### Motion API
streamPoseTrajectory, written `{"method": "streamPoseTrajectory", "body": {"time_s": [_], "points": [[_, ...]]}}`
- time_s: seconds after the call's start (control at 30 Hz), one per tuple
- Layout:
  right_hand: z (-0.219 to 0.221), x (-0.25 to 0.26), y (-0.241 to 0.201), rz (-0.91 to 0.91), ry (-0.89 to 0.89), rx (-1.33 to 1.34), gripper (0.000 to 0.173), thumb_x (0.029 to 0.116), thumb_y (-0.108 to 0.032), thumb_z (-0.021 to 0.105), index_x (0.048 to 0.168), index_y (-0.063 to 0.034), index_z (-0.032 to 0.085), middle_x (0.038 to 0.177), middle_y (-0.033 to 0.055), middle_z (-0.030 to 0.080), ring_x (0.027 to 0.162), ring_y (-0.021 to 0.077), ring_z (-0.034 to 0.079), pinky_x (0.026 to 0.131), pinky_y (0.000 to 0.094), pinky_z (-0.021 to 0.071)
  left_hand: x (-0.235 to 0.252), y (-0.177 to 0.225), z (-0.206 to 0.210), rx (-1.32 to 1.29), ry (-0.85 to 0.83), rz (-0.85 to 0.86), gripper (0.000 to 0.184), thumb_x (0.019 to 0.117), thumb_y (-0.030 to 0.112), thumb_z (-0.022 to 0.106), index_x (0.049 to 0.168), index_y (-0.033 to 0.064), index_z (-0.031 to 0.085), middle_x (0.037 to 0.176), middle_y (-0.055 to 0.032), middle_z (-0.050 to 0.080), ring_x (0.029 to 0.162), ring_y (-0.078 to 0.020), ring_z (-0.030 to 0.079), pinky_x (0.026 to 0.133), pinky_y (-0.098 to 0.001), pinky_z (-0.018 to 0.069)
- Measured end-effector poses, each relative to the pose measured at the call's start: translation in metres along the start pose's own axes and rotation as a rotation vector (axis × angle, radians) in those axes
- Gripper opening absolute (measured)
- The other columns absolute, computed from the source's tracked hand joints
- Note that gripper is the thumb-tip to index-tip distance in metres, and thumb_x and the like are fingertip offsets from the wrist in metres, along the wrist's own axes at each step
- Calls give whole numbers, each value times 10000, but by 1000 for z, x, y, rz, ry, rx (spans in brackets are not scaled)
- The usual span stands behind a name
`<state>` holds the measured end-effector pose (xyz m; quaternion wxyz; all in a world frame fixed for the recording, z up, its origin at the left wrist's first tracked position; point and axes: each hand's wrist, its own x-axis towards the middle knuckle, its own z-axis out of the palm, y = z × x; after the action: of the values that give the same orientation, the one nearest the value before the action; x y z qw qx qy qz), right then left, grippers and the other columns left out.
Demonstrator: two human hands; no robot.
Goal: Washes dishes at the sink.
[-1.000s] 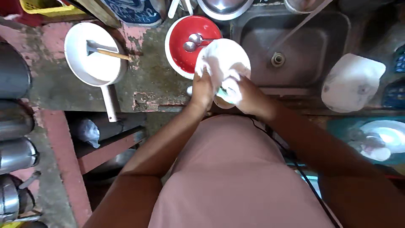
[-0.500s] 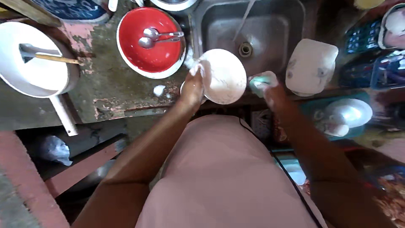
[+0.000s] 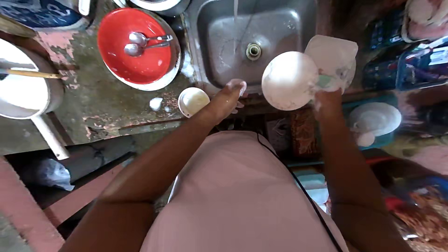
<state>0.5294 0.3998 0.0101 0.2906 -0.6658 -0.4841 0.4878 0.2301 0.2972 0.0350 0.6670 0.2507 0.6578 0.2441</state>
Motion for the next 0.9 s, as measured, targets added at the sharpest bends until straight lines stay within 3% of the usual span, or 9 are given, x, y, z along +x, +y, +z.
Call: {"method": "streamPoseTrajectory", "body": {"time_s": [0.1, 0.3, 0.47, 0.67, 0.9], "points": [[-27, 21, 3, 9, 154, -50, 728, 884, -65, 736, 1519, -45, 380, 1383, 121, 572, 1187, 143, 617, 982, 330, 560, 3, -9, -6, 18, 37, 7, 510, 1106, 497, 338, 1510, 203, 442, 1317, -67, 675, 1064, -264, 707, 840, -478, 595], [-57, 64, 10, 19, 296, -145, 623, 894, -95, 728, 1466, -63, 485, 1375, 108, 591, 1206, 150, 610, 1008, 338, 543, -5, -24, -26, 90, 130, 115, 446, 1106, 419, 381, 1422, 144, 535, 1320, -81, 668, 1067, -221, 698, 845, -441, 591], [-59, 77, 22, 15, 306, -88, 550, 894, -96, 717, 1411, -71, 533, 1301, 78, 620, 1124, 115, 632, 951, 320, 564, -18, -40, -57, 101, 238, 165, 405, 1107, 396, 408, 1373, 143, 580, 1266, -69, 686, 1062, -200, 701, 872, -434, 602], [-52, 81, 31, 135, 337, -140, 591, 915, -171, 718, 1459, -87, 502, 1378, 99, 598, 1214, 165, 608, 1007, 378, 540, -31, -57, -87, 18, 342, 114, 417, 1112, 397, 382, 1391, 149, 568, 1277, -58, 696, 1043, -213, 717, 840, -428, 606], [-64, 82, 40, 115, 265, -223, 577, 948, -198, 663, 1481, -78, 477, 1421, 122, 564, 1240, 191, 589, 1029, 405, 525, -39, -82, -119, -73, 432, 146, 405, 1105, 382, 410, 1359, 122, 589, 1249, -90, 697, 1007, -219, 717, 823, -421, 607]]}}
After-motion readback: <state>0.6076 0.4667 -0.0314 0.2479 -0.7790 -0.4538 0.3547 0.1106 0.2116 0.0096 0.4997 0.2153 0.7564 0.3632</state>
